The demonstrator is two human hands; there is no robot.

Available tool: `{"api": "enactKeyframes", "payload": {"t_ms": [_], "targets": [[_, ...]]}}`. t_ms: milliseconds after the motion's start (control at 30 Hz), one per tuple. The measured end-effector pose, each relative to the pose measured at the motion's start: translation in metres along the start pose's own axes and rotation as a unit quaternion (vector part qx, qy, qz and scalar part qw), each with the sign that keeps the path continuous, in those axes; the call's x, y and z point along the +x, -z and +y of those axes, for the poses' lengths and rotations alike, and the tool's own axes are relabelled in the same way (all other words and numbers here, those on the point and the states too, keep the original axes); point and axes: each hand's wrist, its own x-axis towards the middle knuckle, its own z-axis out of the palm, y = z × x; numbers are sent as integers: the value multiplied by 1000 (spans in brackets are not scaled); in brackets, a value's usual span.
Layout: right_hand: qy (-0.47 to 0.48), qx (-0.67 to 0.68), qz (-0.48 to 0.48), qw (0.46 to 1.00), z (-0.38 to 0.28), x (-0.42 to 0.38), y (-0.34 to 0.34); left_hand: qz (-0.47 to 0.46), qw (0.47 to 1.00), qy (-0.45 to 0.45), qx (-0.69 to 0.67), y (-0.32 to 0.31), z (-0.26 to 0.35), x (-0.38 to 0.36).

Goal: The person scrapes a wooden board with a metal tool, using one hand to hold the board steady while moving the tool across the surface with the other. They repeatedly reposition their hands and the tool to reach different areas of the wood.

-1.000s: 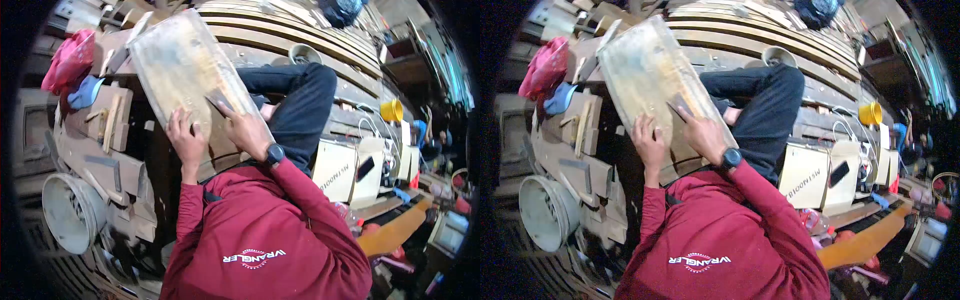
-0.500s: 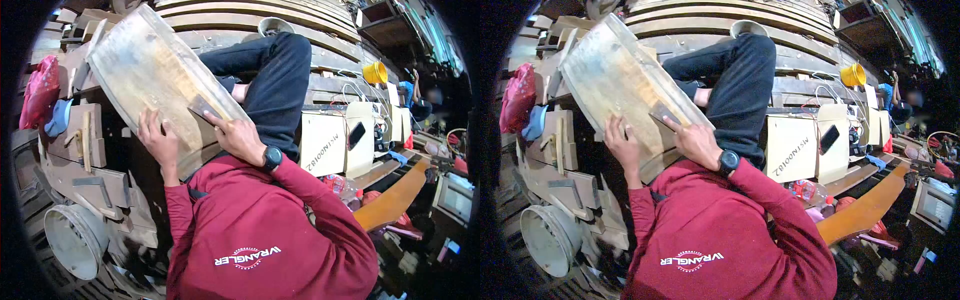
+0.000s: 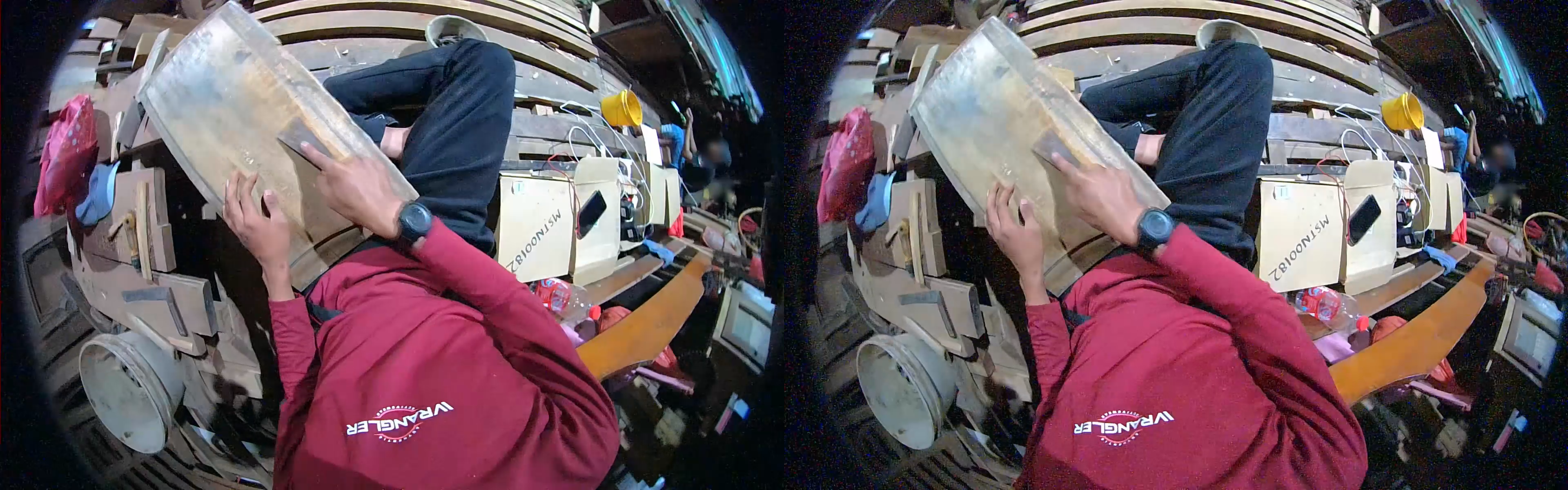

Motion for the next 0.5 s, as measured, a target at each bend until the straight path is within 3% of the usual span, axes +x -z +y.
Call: {"api": "enactKeyframes", "payload": {"t_ms": [200,267,400,500], "targets": [[-58,-33,-48,997,8,-67,25,-4,1000,26,5,3,7,-1],[-68,-54,-66,994,5,-53,27,5,1000,24,2,2,7,0],[-3,-39,8,999,0,8,1,0,1000,18,3,6,8,1],[-23,-49,18,998,-9,46,-18,3,1000,10,8,1,2,0]]}}
